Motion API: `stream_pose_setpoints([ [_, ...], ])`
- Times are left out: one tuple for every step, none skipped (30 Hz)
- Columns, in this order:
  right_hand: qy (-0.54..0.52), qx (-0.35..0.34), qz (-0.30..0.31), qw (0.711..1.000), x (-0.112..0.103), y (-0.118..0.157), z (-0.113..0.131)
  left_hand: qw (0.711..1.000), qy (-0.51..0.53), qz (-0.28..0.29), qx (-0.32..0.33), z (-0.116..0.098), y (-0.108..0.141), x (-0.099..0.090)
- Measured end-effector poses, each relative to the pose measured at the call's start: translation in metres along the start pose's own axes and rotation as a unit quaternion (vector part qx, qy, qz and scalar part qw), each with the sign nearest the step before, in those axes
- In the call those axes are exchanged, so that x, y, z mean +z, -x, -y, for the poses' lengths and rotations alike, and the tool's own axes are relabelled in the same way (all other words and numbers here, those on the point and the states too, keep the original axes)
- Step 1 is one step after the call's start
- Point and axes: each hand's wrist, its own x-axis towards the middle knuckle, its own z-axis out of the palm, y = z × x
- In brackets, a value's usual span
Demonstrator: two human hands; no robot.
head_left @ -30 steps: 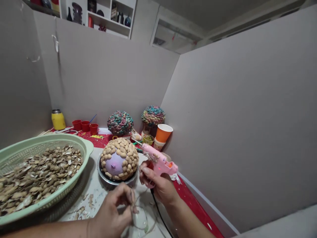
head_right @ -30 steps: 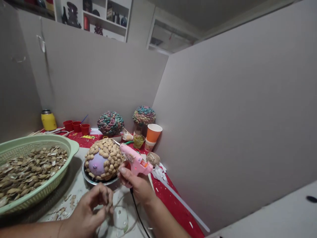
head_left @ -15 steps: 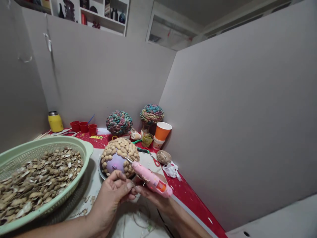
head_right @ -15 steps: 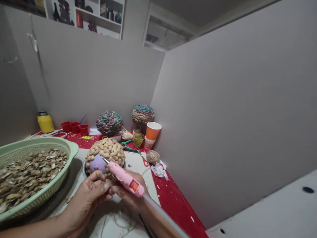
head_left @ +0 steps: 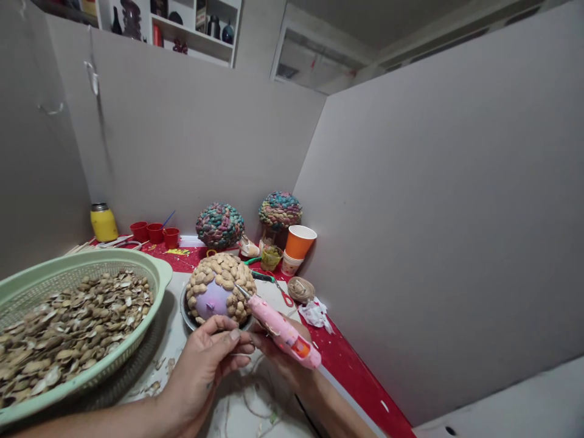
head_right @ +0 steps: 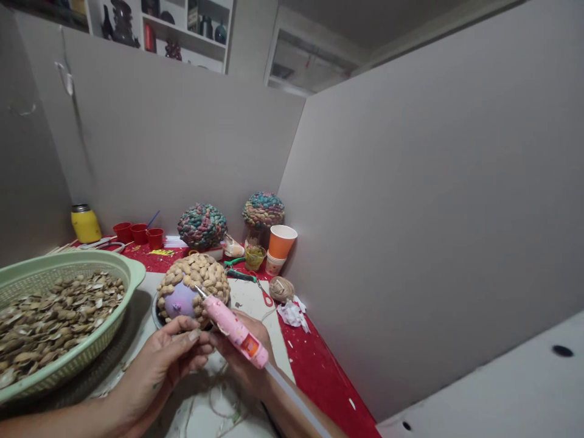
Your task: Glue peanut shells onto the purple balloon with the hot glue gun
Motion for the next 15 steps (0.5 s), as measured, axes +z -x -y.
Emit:
stream_pose_setpoints([
  [0.003, -0.001, -0.004, 1.0, 0.0, -0.0001, 0.0022, 1.0, 0.001, -0.003, -0.002, 0.0001, 0.0001, 0.0004],
  [0.007, 0.0, -0.009, 1.0, -0.0001, -0.0002, 0.0041, 1.0, 0.002, -0.005, -0.005, 0.0002, 0.0002, 0.0008],
  [0.009, 0.002, -0.014, 1.0, -0.0003, -0.0003, 0.0058, 1.0, 0.003, -0.008, -0.007, 0.0001, 0.0004, 0.0013],
  [0.01, 0.006, -0.019, 1.0, -0.0007, -0.0004, 0.0073, 1.0, 0.005, -0.011, -0.009, 0.0, 0.0008, 0.0018],
  [0.01, 0.01, -0.023, 1.0, -0.0013, -0.0005, 0.0085, 1.0, 0.007, -0.012, -0.012, -0.0004, 0.0014, 0.0023],
  [0.009, 0.015, -0.028, 0.999, -0.0021, -0.0005, 0.0094, 1.0, 0.007, -0.011, -0.014, -0.0008, 0.002, 0.0028],
  [0.007, 0.02, -0.032, 0.999, -0.0031, -0.0003, 0.0101, 1.0, 0.008, -0.01, -0.016, -0.0013, 0.0027, 0.0032],
  [0.003, 0.025, -0.034, 0.999, -0.0042, -0.0001, 0.0105, 1.0, 0.008, -0.01, -0.017, -0.0018, 0.0034, 0.0035],
  [-0.001, 0.029, -0.034, 0.999, -0.0055, 0.0001, 0.0106, 1.0, 0.008, -0.01, -0.019, -0.0022, 0.004, 0.0038],
  [-0.006, 0.034, -0.033, 0.999, -0.0067, 0.0003, 0.0105, 1.0, 0.007, -0.01, -0.02, -0.0025, 0.0046, 0.0041],
  [-0.013, 0.039, -0.031, 0.999, -0.0076, 0.0005, 0.0102, 1.0, 0.007, -0.009, -0.021, -0.0027, 0.0052, 0.0042],
  [-0.021, 0.043, -0.027, 0.998, -0.0083, 0.0006, 0.0097, 1.0, 0.006, -0.006, -0.021, -0.0028, 0.0057, 0.0043],
  [-0.03, 0.049, -0.023, 0.998, -0.0085, 0.0006, 0.0092, 1.0, 0.006, -0.002, -0.022, -0.0029, 0.0061, 0.0044],
  [-0.038, 0.054, -0.019, 0.998, -0.0082, 0.0006, 0.0085, 1.0, 0.007, 0.001, -0.021, -0.003, 0.0067, 0.0044],
  [-0.046, 0.06, -0.016, 0.997, -0.0075, 0.0005, 0.0079, 1.0, 0.009, 0.004, -0.02, -0.0031, 0.0072, 0.0044],
])
